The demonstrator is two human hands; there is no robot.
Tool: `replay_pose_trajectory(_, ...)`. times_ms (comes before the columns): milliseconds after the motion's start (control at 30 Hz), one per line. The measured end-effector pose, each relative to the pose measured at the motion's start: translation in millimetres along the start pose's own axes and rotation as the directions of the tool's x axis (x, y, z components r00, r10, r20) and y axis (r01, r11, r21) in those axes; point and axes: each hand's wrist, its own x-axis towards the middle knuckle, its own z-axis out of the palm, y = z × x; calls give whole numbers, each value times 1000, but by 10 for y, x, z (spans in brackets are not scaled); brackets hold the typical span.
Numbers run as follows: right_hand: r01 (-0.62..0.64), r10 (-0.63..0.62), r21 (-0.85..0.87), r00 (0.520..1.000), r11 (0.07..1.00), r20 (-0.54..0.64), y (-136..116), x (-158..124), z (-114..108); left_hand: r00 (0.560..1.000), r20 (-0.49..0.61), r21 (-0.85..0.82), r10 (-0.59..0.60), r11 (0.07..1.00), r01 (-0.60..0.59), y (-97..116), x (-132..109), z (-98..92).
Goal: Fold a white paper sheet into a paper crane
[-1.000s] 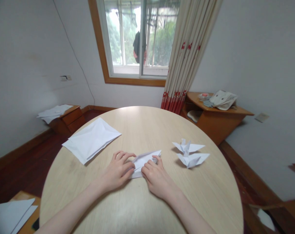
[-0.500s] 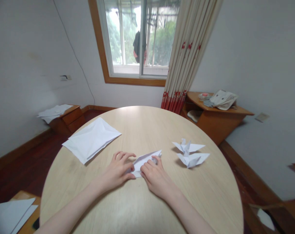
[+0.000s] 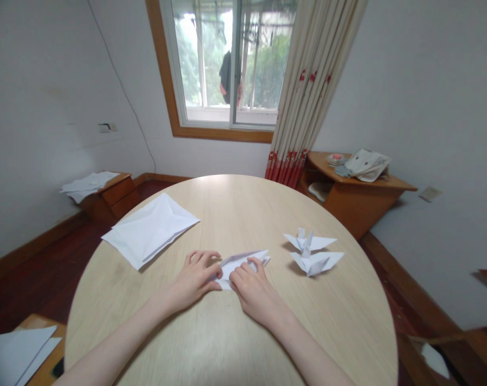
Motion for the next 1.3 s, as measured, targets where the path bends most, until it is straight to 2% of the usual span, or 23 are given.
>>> replay_pose_trajectory(200, -4, 4, -31, 1000, 999, -3, 18, 16, 56, 1000, -6, 20, -29, 999, 29, 28, 29, 67)
replay_pose_trajectory(600, 30, -43, -126, 994, 992, -101, -49, 40, 168, 997, -28, 20, -70, 997, 71, -38, 37, 16)
replay_pose_trajectory(933, -82, 70, -119, 993, 990, -100, -14, 55, 93, 997, -34, 33, -68, 997, 69, -31, 41, 17)
replay_pose_trajectory(1133, -100, 94, -131, 994, 986, -54, -4, 47, 82, 997, -3, 46, -75, 996, 75, -7, 56, -21)
replay_pose_trajectory(1300, -86, 80, -76, 994, 993, -74, 35, 37, 105, 999, -18, 28, -42, 999, 43, -20, 47, -3)
